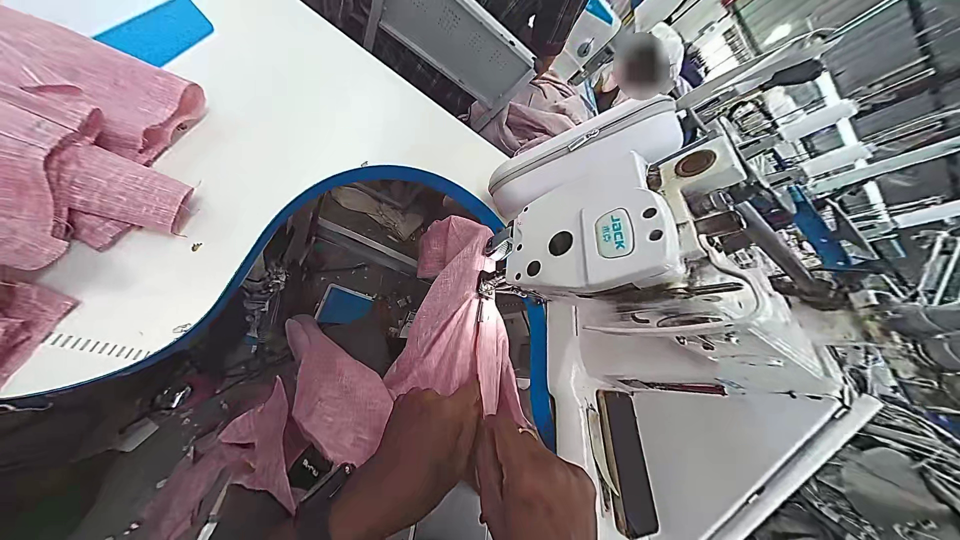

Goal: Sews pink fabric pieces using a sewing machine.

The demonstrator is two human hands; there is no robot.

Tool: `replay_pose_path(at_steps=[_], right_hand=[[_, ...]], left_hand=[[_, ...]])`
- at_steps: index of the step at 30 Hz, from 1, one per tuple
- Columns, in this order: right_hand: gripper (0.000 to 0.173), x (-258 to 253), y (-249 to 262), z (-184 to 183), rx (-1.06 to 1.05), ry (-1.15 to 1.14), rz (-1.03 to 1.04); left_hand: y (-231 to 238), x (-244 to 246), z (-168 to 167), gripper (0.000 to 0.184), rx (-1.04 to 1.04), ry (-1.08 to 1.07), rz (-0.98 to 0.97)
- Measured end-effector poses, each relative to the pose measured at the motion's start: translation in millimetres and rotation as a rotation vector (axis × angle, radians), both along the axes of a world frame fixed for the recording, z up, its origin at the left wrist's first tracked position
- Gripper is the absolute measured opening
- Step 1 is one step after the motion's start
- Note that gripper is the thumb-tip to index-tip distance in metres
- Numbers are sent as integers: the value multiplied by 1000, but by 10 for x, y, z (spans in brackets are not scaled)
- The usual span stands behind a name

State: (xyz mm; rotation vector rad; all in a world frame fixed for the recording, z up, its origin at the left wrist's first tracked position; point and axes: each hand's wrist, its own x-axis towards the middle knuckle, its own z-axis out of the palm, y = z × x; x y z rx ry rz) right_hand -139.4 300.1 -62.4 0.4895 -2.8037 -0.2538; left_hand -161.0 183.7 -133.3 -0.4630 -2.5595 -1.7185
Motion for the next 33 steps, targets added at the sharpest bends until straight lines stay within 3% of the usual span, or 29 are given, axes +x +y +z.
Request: replay_pose_path(at_steps=[4, 8, 11, 14, 17, 21, 26, 33], right_hand=[[21, 119, -54, 17, -65, -69, 26], [19, 199, -62, 15, -92, -96, 26], [18, 222, -36, 13, -106, -96, 15], [17, 234, -46, 32, -151, -92, 13], [18, 264, -51, 50, -192, -103, 19], [16, 275, -30, 75, -243, -144, 24], [14, 257, 5, 72, -369, -254, 27], [22, 227, -11, -53, -453, -216, -2]], left_hand=[[-132, -42, 62, 13, -26, -136, -166], [-204, -44, 138, 27, -80, -216, -227], [-117, 121, 3, 10, -53, 6, -53], [50, 182, -118, 18, -95, 314, 250], [117, 155, -196, 21, -99, 408, 336], [113, 181, -243, 20, -36, 320, 237], [-73, 112, -270, 23, 176, 15, -90], [-84, 88, -306, 24, 207, -6, -87]])
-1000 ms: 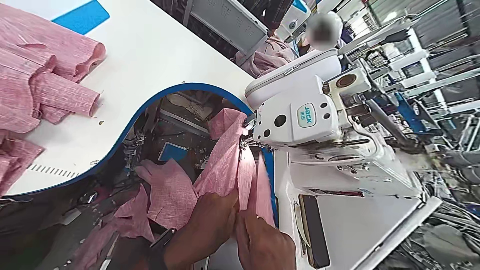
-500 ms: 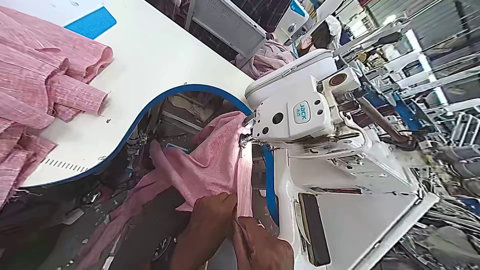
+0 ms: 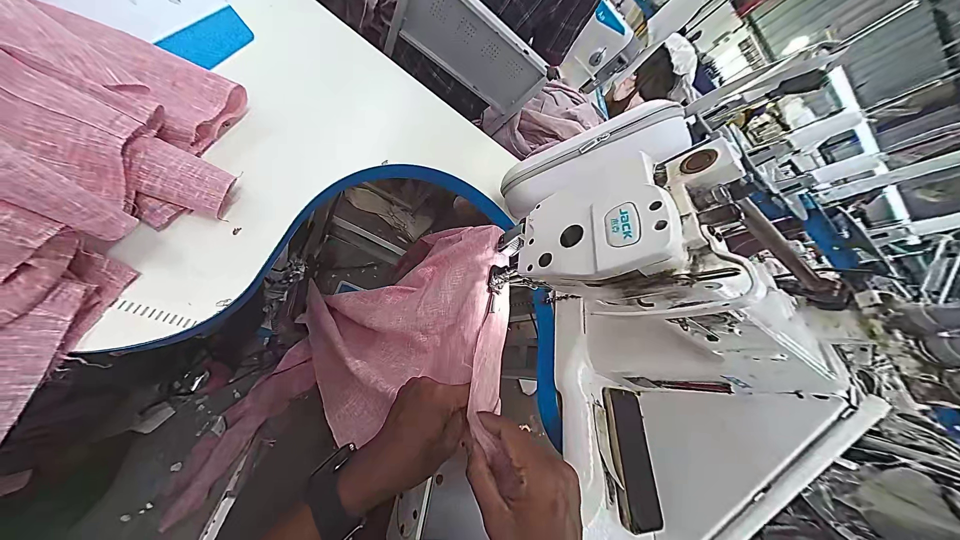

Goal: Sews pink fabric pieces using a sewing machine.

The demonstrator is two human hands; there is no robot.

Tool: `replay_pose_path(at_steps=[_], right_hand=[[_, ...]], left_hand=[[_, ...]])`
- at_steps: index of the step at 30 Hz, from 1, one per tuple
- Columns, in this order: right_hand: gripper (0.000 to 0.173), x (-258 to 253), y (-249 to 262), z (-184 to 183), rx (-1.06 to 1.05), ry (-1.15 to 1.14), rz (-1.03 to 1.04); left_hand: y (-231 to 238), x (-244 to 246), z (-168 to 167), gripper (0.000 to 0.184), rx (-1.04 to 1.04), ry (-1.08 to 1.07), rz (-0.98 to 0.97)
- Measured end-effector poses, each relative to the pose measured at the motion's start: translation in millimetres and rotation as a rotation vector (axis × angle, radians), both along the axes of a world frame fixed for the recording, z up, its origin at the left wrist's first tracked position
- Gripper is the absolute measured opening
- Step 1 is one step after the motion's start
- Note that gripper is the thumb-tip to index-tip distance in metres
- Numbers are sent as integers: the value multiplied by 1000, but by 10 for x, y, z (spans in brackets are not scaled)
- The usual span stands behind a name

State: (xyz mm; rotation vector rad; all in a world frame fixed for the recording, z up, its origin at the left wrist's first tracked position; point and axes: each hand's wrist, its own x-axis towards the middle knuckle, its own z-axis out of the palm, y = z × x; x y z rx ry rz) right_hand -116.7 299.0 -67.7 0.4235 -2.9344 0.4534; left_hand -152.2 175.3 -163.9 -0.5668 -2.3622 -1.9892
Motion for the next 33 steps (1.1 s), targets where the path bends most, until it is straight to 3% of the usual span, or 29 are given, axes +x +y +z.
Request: replay_pose_path(at_steps=[10, 17, 24, 30, 33], right_hand=[[17, -84, 43, -231, -51, 207, -34], [20, -376, 147, -454, -155, 374, -8], [26, -690, 238, -583, -201, 370, -25], [36, -770, 311, -645, -236, 309, -51], [36, -841, 305, -683, -311, 234, -72]], left_hand=[[10, -63, 37, 22, 49, 19, -10], [285, -178, -116, 27, 133, 199, 310], [421, -493, -64, 19, -152, 339, 557], [439, -516, -19, 19, -264, 424, 510], [182, -632, 11, 24, -138, 284, 301]])
